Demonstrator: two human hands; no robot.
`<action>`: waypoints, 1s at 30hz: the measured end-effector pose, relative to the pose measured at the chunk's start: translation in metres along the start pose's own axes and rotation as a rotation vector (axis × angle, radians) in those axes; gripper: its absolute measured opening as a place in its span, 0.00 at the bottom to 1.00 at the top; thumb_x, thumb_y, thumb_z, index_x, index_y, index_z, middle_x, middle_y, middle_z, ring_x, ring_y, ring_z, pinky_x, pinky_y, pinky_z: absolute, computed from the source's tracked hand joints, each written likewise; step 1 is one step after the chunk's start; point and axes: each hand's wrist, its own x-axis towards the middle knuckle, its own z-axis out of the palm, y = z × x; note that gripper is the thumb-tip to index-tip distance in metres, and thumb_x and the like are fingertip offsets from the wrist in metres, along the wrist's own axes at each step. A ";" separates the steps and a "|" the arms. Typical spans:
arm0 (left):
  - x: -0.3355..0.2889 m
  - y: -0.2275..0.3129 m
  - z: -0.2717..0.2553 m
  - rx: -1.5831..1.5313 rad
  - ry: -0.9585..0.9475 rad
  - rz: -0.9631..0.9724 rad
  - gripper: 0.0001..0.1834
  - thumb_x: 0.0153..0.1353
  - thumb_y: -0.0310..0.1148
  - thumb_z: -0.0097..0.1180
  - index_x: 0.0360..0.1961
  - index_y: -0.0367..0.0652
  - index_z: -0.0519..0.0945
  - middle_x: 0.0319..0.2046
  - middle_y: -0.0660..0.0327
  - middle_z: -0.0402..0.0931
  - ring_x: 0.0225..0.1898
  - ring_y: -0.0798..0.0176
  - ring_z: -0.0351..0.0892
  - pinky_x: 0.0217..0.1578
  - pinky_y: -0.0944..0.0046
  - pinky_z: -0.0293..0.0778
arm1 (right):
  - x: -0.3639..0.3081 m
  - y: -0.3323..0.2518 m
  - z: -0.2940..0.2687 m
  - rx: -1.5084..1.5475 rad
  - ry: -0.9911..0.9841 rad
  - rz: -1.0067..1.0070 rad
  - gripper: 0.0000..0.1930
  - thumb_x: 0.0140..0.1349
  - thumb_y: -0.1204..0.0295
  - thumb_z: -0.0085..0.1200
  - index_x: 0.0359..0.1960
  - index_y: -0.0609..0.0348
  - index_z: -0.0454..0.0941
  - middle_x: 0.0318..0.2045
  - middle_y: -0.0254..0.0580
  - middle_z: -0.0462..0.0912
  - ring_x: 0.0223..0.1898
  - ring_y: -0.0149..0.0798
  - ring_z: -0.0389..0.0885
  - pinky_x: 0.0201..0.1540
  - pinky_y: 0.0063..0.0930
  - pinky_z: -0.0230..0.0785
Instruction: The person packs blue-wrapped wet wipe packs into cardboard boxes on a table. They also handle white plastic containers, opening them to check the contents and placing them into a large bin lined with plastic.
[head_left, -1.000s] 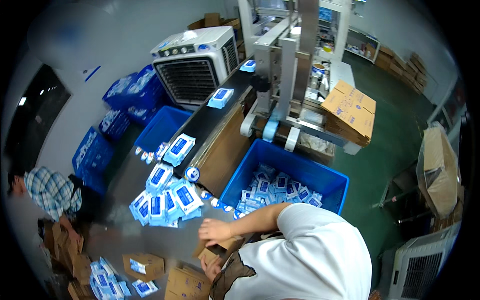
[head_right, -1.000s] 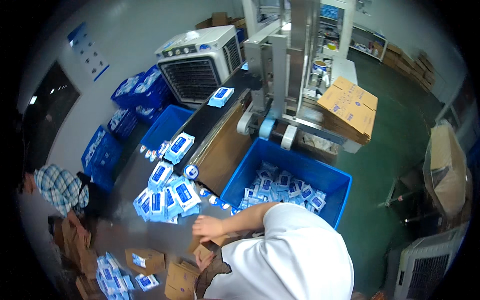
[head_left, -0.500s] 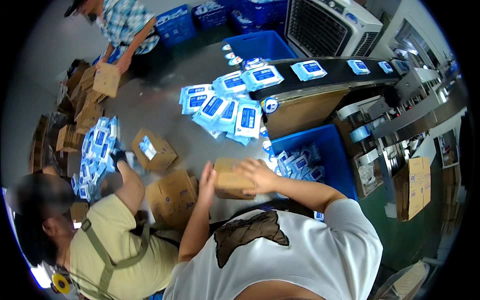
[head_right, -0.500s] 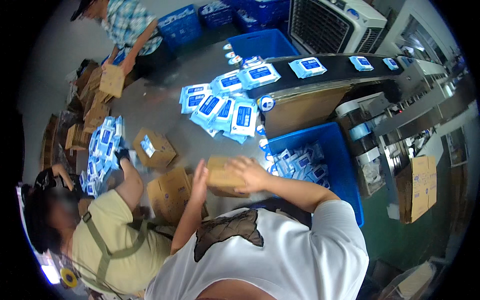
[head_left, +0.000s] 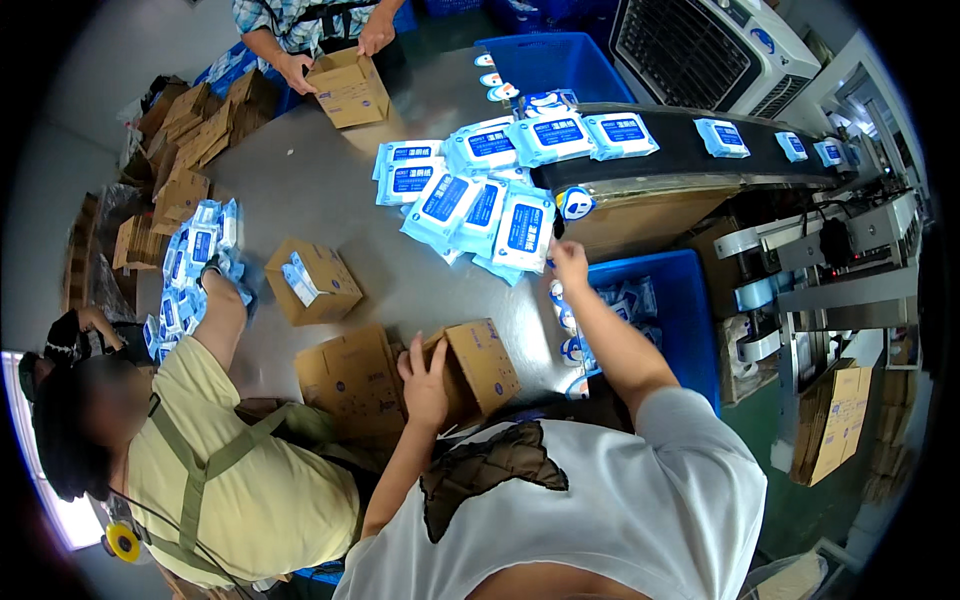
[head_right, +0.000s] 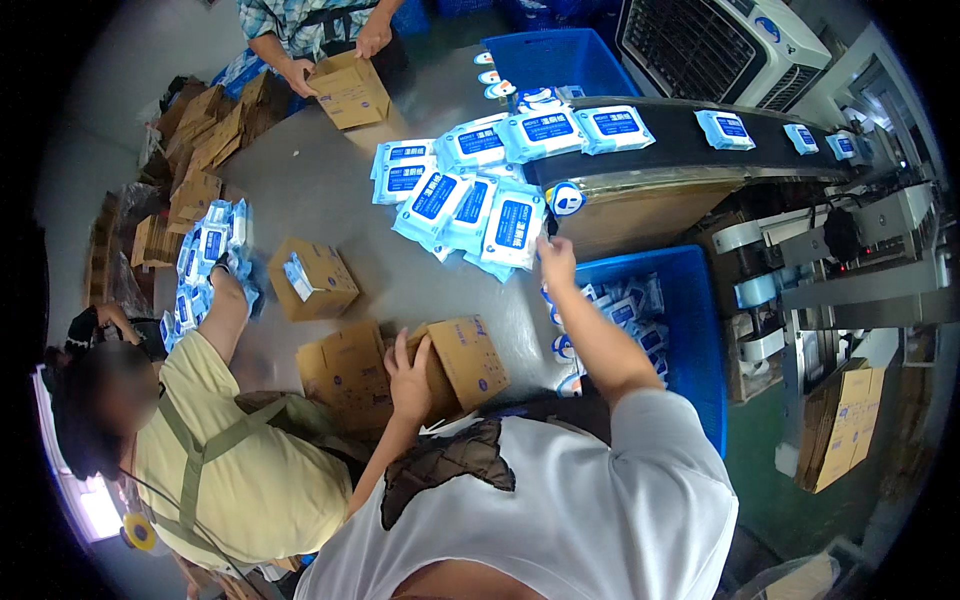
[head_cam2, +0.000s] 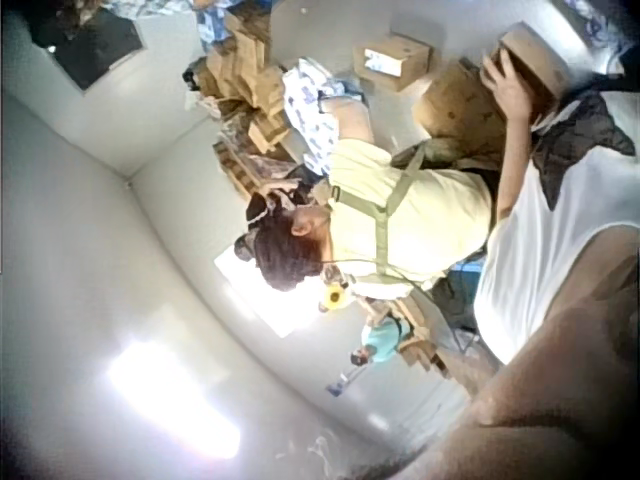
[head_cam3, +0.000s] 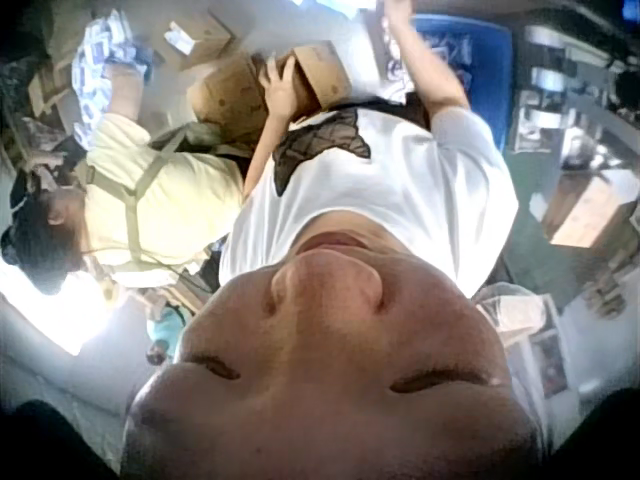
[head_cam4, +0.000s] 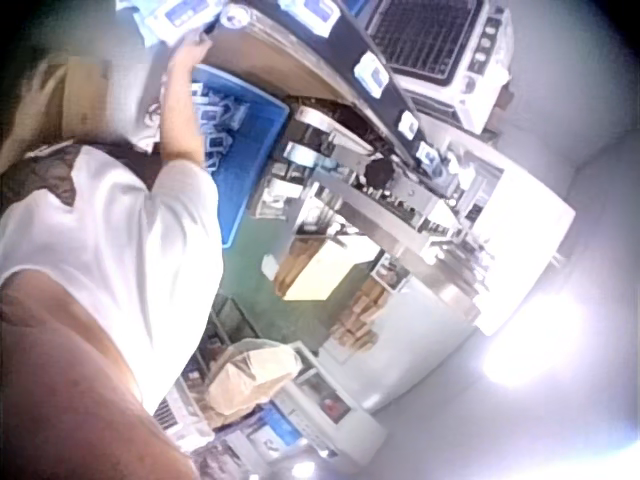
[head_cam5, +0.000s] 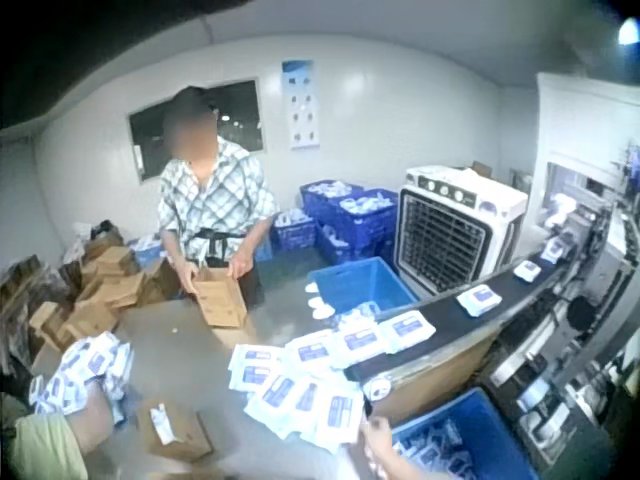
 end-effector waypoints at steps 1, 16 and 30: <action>0.001 0.004 0.002 0.018 0.048 0.029 0.39 0.48 0.14 0.48 0.63 0.58 0.66 0.67 0.58 0.51 0.58 0.36 0.59 0.50 0.49 0.73 | 0.004 -0.036 0.014 0.134 -0.054 0.355 0.24 0.58 0.54 0.60 0.46 0.60 0.73 0.34 0.40 0.80 0.31 0.39 0.78 0.35 0.34 0.73; 0.025 0.057 0.021 -0.024 0.023 0.165 0.43 0.48 0.15 0.49 0.67 0.62 0.63 0.68 0.54 0.51 0.52 0.38 0.62 0.43 0.53 0.77 | 0.009 -0.049 0.065 0.836 -0.492 0.601 0.24 0.49 0.79 0.67 0.49 0.61 0.73 0.44 0.47 0.81 0.45 0.48 0.82 0.46 0.48 0.77; 0.015 0.021 0.021 0.162 0.232 0.037 0.44 0.47 0.16 0.51 0.66 0.66 0.64 0.58 0.48 0.59 0.57 0.36 0.58 0.53 0.41 0.64 | -0.069 -0.091 -0.033 -0.950 -0.583 -0.337 0.60 0.37 0.61 0.71 0.71 0.54 0.42 0.48 0.60 0.73 0.49 0.59 0.76 0.49 0.54 0.70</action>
